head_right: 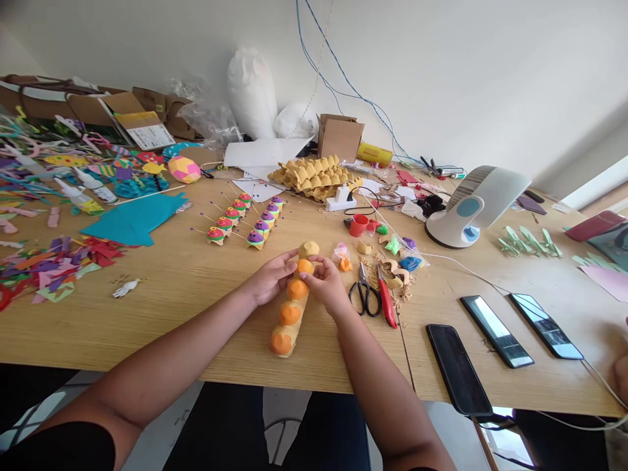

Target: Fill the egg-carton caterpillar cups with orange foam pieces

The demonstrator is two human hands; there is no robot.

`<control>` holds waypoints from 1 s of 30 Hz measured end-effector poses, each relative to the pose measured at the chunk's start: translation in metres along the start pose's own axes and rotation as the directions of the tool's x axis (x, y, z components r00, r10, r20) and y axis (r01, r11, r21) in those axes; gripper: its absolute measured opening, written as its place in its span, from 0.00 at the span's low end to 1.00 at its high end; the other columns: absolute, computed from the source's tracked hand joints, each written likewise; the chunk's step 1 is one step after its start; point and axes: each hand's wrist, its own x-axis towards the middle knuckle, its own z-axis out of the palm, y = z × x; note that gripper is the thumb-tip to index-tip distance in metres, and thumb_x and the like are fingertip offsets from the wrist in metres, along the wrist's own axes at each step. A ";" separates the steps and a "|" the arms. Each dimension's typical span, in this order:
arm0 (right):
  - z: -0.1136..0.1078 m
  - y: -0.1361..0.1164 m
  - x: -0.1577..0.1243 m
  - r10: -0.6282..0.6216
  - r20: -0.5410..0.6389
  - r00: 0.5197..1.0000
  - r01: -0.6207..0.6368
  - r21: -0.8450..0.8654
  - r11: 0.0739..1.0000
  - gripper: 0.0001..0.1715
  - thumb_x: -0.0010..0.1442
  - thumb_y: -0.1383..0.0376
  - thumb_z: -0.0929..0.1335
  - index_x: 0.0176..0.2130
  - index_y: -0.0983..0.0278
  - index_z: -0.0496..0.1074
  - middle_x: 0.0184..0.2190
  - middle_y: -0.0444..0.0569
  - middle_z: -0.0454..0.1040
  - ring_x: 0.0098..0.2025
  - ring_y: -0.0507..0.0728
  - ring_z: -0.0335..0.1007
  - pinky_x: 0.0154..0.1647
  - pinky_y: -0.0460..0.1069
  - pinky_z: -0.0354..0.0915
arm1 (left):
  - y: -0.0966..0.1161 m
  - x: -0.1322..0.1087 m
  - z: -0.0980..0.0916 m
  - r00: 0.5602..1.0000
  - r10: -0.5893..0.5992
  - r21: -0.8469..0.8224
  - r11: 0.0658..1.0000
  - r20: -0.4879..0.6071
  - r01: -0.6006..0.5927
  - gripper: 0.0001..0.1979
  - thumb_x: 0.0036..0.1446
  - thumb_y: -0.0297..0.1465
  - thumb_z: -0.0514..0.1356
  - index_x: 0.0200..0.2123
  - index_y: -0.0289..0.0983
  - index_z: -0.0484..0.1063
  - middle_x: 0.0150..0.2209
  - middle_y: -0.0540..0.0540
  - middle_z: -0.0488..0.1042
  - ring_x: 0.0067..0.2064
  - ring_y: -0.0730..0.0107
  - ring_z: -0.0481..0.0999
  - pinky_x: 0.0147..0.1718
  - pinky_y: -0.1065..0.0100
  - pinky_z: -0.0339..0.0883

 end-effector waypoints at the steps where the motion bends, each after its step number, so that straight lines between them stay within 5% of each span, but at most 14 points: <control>1: 0.000 0.000 0.000 -0.004 -0.001 1.000 0.004 -0.004 1.000 0.29 0.48 0.59 0.81 0.47 0.58 0.72 0.30 0.39 0.77 0.31 0.52 0.72 0.35 0.47 0.66 | 0.000 0.000 0.000 1.000 0.005 0.005 1.000 0.003 -0.005 0.40 0.50 0.32 0.76 0.64 0.39 0.67 0.42 0.44 0.82 0.37 0.69 0.82 0.38 0.70 0.73; 7: -0.002 0.000 0.001 0.042 0.035 0.999 -0.046 0.134 0.990 0.28 0.49 0.56 0.81 0.47 0.58 0.75 0.36 0.43 0.80 0.37 0.53 0.75 0.40 0.48 0.69 | -0.002 0.003 -0.001 0.992 0.093 0.139 0.987 -0.090 -0.080 0.47 0.47 0.35 0.77 0.67 0.35 0.63 0.36 0.47 0.81 0.35 0.69 0.80 0.37 0.70 0.70; 19: -0.008 0.005 0.005 0.033 0.046 0.998 -0.040 0.147 0.988 0.26 0.48 0.58 0.82 0.45 0.58 0.75 0.34 0.42 0.80 0.33 0.51 0.74 0.38 0.47 0.69 | 0.004 0.001 -0.005 0.993 0.118 0.354 0.929 -0.018 -0.104 0.50 0.47 0.37 0.76 0.70 0.36 0.59 0.31 0.53 0.75 0.33 0.73 0.75 0.35 0.72 0.66; 30: -0.013 0.004 0.006 -0.010 0.104 0.995 -0.002 0.115 0.993 0.25 0.50 0.60 0.81 0.46 0.56 0.75 0.34 0.41 0.79 0.36 0.51 0.75 0.42 0.48 0.70 | 0.007 0.002 -0.009 0.999 0.033 0.251 0.967 0.030 -0.039 0.42 0.45 0.31 0.77 0.64 0.39 0.70 0.35 0.51 0.78 0.36 0.72 0.78 0.39 0.72 0.69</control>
